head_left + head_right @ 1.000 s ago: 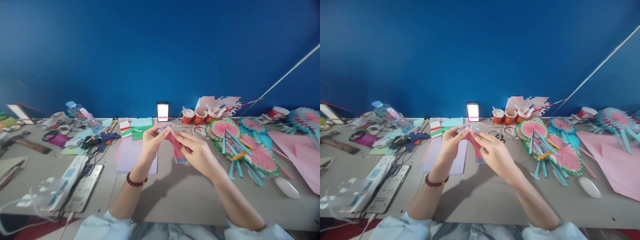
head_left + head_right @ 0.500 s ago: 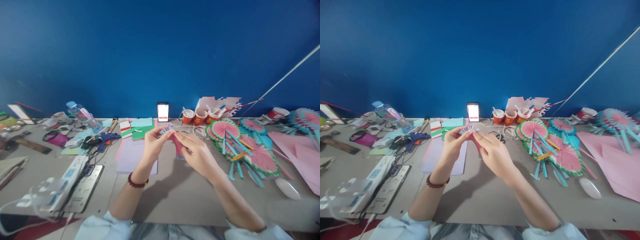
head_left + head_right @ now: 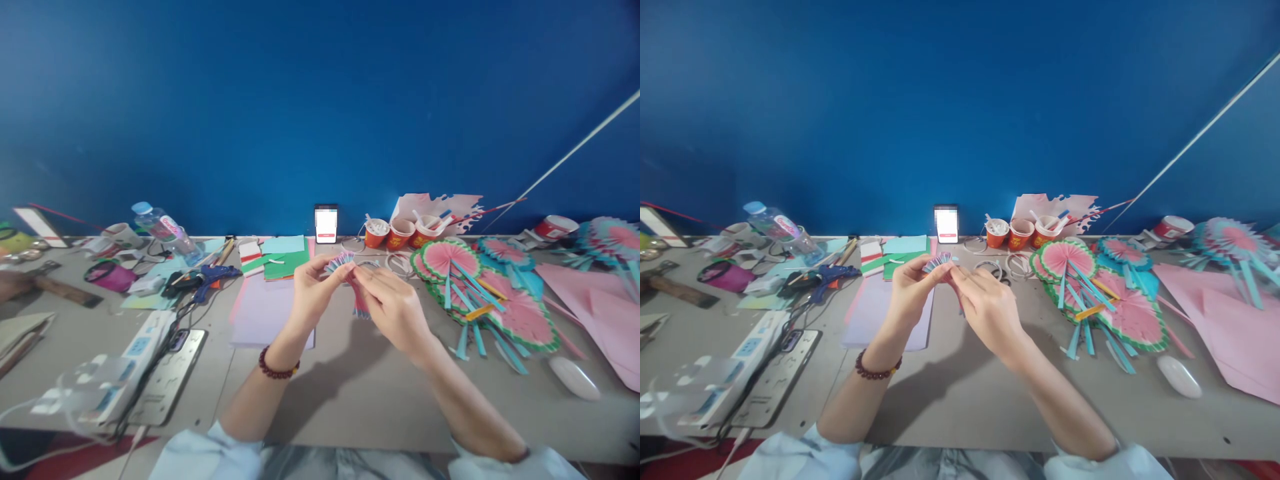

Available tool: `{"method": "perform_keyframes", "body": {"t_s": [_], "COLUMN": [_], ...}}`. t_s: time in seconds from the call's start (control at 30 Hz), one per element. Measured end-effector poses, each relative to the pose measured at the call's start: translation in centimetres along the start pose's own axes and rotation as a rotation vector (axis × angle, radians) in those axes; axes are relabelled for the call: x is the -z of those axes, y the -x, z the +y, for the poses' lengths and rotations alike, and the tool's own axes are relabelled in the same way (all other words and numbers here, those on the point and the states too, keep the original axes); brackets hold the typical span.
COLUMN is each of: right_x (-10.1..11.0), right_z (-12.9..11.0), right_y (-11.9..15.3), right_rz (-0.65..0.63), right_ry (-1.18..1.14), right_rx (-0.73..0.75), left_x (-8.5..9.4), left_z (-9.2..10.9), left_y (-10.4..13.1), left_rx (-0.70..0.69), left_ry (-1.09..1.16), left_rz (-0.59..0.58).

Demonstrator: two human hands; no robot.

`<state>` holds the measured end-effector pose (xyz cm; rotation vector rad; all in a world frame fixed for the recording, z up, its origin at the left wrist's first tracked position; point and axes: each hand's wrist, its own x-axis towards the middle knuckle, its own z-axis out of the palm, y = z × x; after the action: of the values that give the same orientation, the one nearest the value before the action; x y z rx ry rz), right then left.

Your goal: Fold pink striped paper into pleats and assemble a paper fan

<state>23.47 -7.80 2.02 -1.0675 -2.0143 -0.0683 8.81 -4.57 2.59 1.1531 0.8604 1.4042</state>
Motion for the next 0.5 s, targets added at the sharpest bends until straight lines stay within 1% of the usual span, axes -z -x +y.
{"method": "perform_keyframes", "body": {"t_s": [0.23,0.37,0.5], "right_x": [0.58,0.38,0.09], "right_z": [0.37,0.11,-0.13], "right_y": [-0.22,-0.15,-0.10], "right_rz": [-0.012,0.032,0.090], "right_ry": [-0.177,-0.167,-0.132], "right_rx": [-0.056,-0.105,-0.092], "left_x": [0.15,0.01,-0.18], "left_z": [0.61,0.51,0.46], "left_y": [0.11,0.28,0.51], "left_rx": [-0.014,-0.035,-0.050], "left_ry": [-0.001,-0.015,-0.007], "left_rz": [-0.014,-0.015,-0.028]}}
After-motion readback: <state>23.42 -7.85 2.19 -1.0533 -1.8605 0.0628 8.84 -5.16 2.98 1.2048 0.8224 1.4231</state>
